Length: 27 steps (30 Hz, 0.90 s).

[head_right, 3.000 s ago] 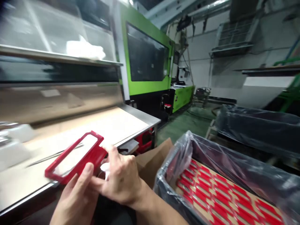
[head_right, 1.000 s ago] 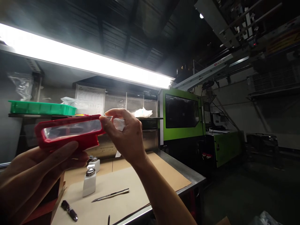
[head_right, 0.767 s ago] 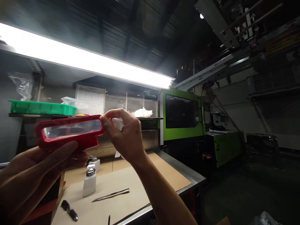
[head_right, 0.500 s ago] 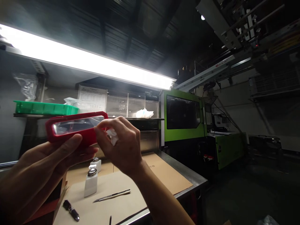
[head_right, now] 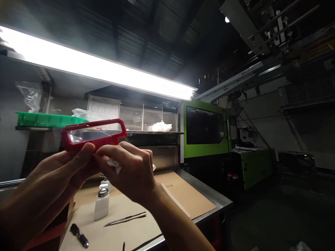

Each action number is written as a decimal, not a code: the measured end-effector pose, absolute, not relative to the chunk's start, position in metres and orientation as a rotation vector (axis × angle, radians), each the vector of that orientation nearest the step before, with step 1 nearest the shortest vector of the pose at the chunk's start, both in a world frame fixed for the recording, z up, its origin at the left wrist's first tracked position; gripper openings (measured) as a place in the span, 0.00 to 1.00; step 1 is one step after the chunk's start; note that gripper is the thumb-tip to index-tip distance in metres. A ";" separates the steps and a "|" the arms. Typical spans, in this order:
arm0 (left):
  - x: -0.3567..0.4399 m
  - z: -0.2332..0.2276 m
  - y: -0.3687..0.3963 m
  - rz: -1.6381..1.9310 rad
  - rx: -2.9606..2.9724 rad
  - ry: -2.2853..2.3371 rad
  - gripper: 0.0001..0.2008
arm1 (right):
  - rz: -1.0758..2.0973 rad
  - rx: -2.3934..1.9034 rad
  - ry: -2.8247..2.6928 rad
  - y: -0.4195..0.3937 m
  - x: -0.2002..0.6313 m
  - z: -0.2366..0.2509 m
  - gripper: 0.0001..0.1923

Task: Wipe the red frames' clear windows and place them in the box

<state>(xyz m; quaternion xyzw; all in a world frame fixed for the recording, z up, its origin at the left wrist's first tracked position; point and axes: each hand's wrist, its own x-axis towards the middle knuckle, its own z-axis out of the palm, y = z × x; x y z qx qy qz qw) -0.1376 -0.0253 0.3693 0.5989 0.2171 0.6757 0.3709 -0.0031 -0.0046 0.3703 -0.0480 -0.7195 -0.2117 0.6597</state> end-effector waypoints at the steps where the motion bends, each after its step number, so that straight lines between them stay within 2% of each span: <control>1: -0.138 0.369 -0.023 1.752 1.510 0.562 0.22 | -0.480 -0.115 -1.628 -0.004 -0.003 0.370 0.04; 7: -0.138 0.371 -0.017 1.808 1.443 0.570 0.23 | -0.502 -0.215 -1.663 -0.002 -0.002 0.369 0.06; 10: -0.140 0.373 -0.019 1.822 1.432 0.575 0.22 | -0.400 -0.192 -1.712 -0.005 0.001 0.371 0.05; 14: -0.145 0.377 -0.024 1.828 1.413 0.560 0.19 | -0.022 -0.139 -1.581 -0.005 0.008 0.381 0.03; 20: -0.150 0.383 -0.026 1.830 1.262 0.619 0.20 | 0.569 -0.094 -1.468 0.002 0.010 0.402 0.09; 27: -0.155 0.374 -0.017 1.772 1.370 0.614 0.21 | 0.872 0.001 -1.570 -0.003 0.006 0.410 0.13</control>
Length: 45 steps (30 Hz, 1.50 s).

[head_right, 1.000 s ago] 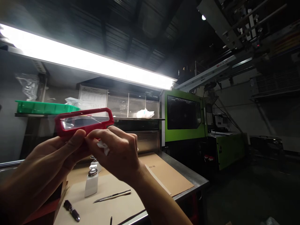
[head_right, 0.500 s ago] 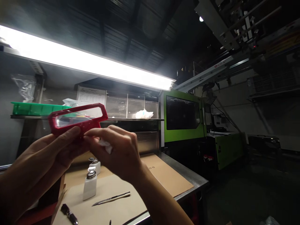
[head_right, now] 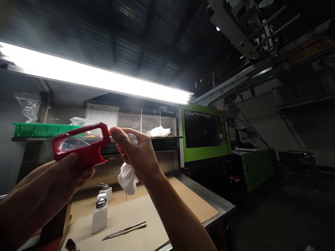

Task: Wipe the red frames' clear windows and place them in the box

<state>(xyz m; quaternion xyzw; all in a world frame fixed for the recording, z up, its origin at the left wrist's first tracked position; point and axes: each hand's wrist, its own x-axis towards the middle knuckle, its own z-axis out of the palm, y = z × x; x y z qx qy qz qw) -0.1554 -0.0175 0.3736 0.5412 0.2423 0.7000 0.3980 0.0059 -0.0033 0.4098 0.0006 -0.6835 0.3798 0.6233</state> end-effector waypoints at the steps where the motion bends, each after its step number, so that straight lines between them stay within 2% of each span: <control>1: -0.156 0.373 -0.017 1.765 1.391 0.605 0.20 | 0.892 0.003 -1.570 -0.004 0.006 0.410 0.14; 11: -0.157 0.375 -0.023 1.648 1.494 0.530 0.10 | 0.954 -0.008 -1.567 -0.006 0.010 0.412 0.09; 19: -0.158 0.378 -0.026 1.644 1.542 0.491 0.08 | 1.095 0.095 -1.548 0.000 0.006 0.411 0.09; 24: -0.150 0.396 -0.036 1.689 1.667 0.486 0.13 | 1.124 0.069 -1.497 0.004 0.001 0.414 0.06; 30: -0.138 0.415 -0.046 1.803 1.722 0.477 0.15 | 1.048 0.068 -1.443 0.002 -0.004 0.422 0.13; 36: -0.134 0.420 -0.050 1.783 1.810 0.492 0.14 | 1.011 0.029 -1.378 -0.004 -0.008 0.427 0.04; 45: -0.137 0.422 -0.053 1.803 1.806 0.498 0.15 | 0.976 0.059 -1.363 -0.004 -0.011 0.427 0.10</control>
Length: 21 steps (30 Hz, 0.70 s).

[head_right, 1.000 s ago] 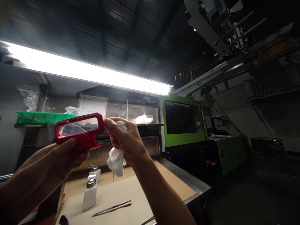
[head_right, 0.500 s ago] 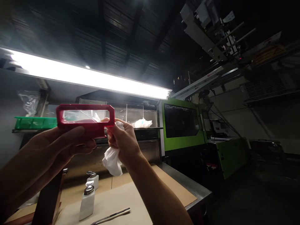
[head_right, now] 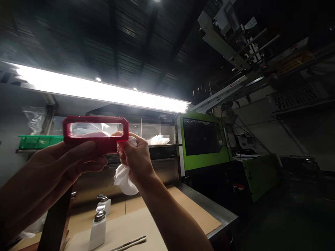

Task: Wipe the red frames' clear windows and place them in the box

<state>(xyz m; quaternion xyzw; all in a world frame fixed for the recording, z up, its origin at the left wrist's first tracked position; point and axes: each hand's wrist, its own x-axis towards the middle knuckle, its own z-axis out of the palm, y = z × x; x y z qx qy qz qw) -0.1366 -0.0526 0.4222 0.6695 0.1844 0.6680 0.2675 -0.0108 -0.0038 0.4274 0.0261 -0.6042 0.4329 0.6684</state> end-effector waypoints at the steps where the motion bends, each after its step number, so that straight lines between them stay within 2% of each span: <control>1: -0.137 0.422 -0.052 1.808 1.794 0.499 0.15 | 0.976 0.075 -1.360 -0.003 -0.010 0.427 0.10; 5: -0.140 0.415 -0.048 1.817 1.732 0.498 0.15 | 0.947 0.162 -1.290 0.000 -0.004 0.424 0.10; 8: -0.143 0.410 -0.045 1.859 1.672 0.524 0.16 | 0.794 0.144 -1.183 -0.004 0.004 0.411 0.09; 12: -0.146 0.406 -0.043 1.955 1.620 0.663 0.18 | 0.100 0.079 -1.411 -0.021 0.004 0.382 0.05; 14: -0.146 0.405 -0.042 1.964 1.614 0.700 0.18 | -0.274 0.078 -1.649 -0.026 0.000 0.371 0.12; 17: -0.145 0.401 -0.043 1.918 1.611 0.713 0.17 | -0.650 -0.056 -1.741 -0.018 -0.005 0.369 0.26; 21: -0.145 0.395 -0.045 1.919 1.552 0.782 0.20 | -0.990 -0.330 -1.588 0.006 -0.005 0.380 0.27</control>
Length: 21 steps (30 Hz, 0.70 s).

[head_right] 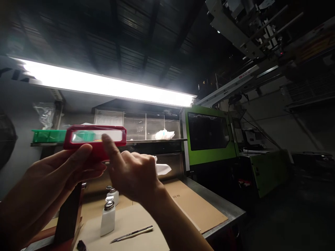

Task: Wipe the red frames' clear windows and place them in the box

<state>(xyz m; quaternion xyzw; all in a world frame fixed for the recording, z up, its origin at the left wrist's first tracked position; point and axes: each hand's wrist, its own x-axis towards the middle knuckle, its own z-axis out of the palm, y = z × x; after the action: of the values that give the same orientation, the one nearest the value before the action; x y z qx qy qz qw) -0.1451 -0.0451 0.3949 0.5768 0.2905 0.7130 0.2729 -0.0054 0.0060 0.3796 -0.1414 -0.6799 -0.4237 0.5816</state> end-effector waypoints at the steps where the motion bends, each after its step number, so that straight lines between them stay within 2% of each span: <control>1: -0.146 0.393 -0.045 1.923 1.545 0.786 0.20 | -1.015 -0.375 -1.572 0.010 -0.005 0.381 0.27; 5: -0.153 0.386 -0.042 1.911 1.544 0.783 0.21 | -0.857 -0.432 -1.661 0.012 -0.008 0.375 0.32; 8: -0.161 0.377 -0.040 1.915 1.502 0.807 0.23 | -0.431 -0.375 -1.806 0.004 -0.011 0.366 0.33; 14: -0.174 0.350 -0.042 1.949 1.319 0.928 0.22 | 0.670 -0.219 -1.550 0.006 -0.016 0.357 0.25; 18: -0.187 0.320 -0.041 1.875 1.223 1.104 0.30 | 1.010 -0.166 -1.558 0.013 -0.029 0.349 0.18; 21: -0.199 0.297 -0.045 1.825 1.237 1.182 0.28 | 1.136 -0.137 -1.529 0.015 -0.043 0.336 0.13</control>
<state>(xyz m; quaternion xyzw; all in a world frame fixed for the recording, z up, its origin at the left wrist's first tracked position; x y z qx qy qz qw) -0.1991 -0.0446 0.2973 0.4693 0.4486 0.6925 0.3147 -0.0431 0.0146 0.3361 -0.0585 -0.6534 0.4855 0.5779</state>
